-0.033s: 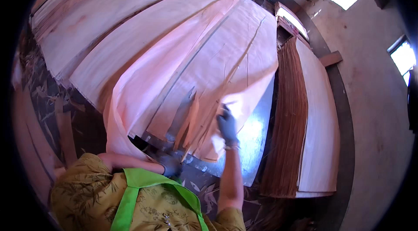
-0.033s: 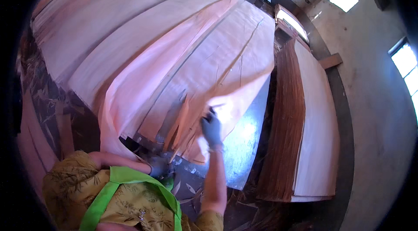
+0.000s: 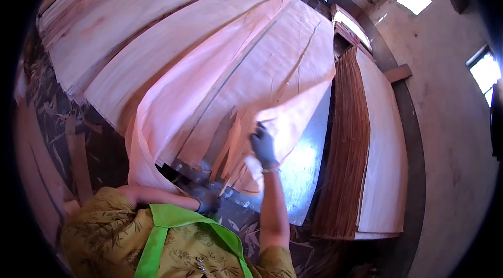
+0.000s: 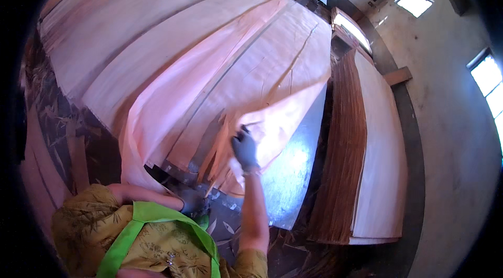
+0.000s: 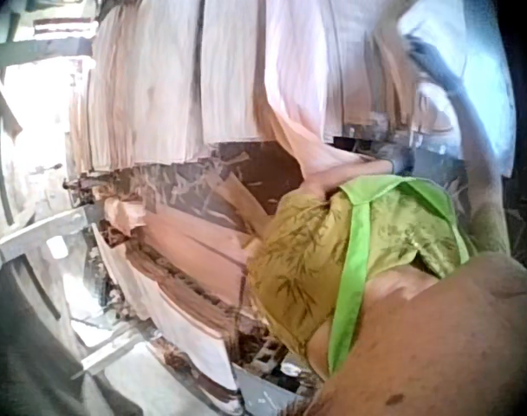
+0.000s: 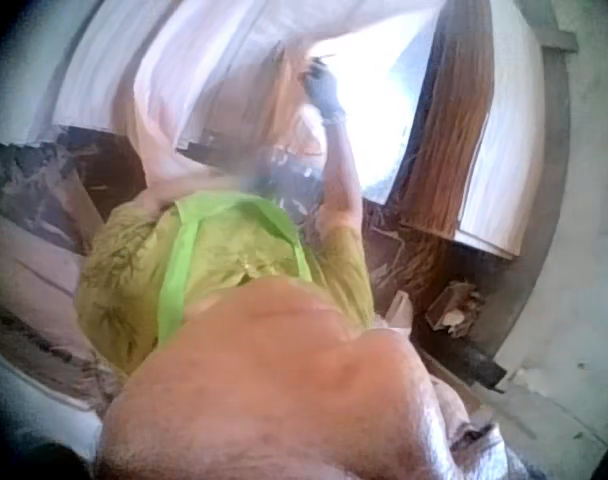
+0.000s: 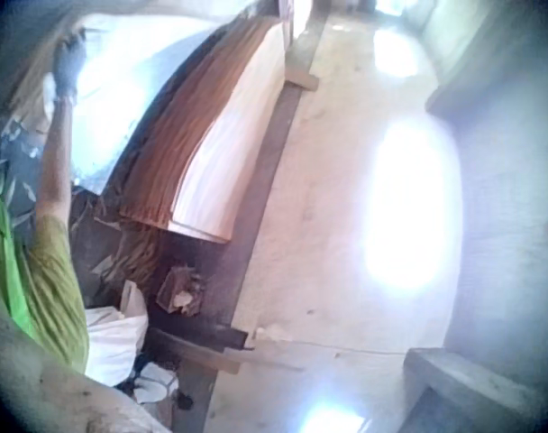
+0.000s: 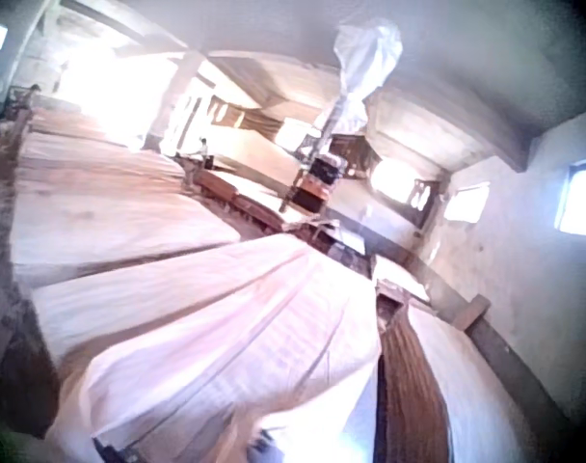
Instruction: The person tapes together cracks in wood veneer sheets and uses a thin wooden pole to move and align the sheets on a stack.
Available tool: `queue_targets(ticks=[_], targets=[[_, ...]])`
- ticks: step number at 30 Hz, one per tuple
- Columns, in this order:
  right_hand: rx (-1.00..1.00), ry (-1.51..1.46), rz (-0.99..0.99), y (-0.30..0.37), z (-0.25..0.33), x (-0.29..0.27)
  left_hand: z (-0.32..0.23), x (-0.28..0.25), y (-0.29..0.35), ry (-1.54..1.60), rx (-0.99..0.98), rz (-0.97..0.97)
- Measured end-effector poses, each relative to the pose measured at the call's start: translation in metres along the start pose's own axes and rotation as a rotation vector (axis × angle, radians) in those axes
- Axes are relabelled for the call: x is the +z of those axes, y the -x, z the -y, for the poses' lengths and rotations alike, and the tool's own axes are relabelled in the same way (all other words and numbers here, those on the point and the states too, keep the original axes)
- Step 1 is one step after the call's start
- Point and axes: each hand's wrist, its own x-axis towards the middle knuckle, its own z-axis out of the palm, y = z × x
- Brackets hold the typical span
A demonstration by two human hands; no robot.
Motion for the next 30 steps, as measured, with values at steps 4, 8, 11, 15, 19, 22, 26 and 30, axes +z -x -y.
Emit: queue_targets(ticks=[4,8,11,15,19,22,26,30], targets=[[-0.005,0.257,0.322,-0.038,0.052,0.094,0.0,0.001,0.0,0.461,0.013,0.082],[-0.026,0.343,0.471,-0.042,0.056,0.15,-0.024,0.0,0.005,0.393,-0.068,0.071],[-0.086,0.281,0.566,-0.036,0.056,0.169,-0.016,-0.006,-0.004,0.633,-0.169,0.247],[-0.021,0.137,0.779,-0.033,0.061,0.174,0.017,0.005,-0.037,0.721,-0.046,0.381],[0.114,-0.076,0.807,-0.019,0.053,0.155,-0.026,-0.028,0.017,0.483,0.253,0.374],[0.179,-0.488,0.505,0.021,0.098,0.092,-0.061,-0.059,0.044,0.451,0.068,0.315],[0.266,-0.457,-0.201,0.085,0.057,0.014,-0.084,-0.078,0.071,0.651,-0.024,0.362],[0.657,-0.477,-0.22,0.153,0.029,0.012,-0.148,-0.095,0.097,-0.432,0.151,0.301]])
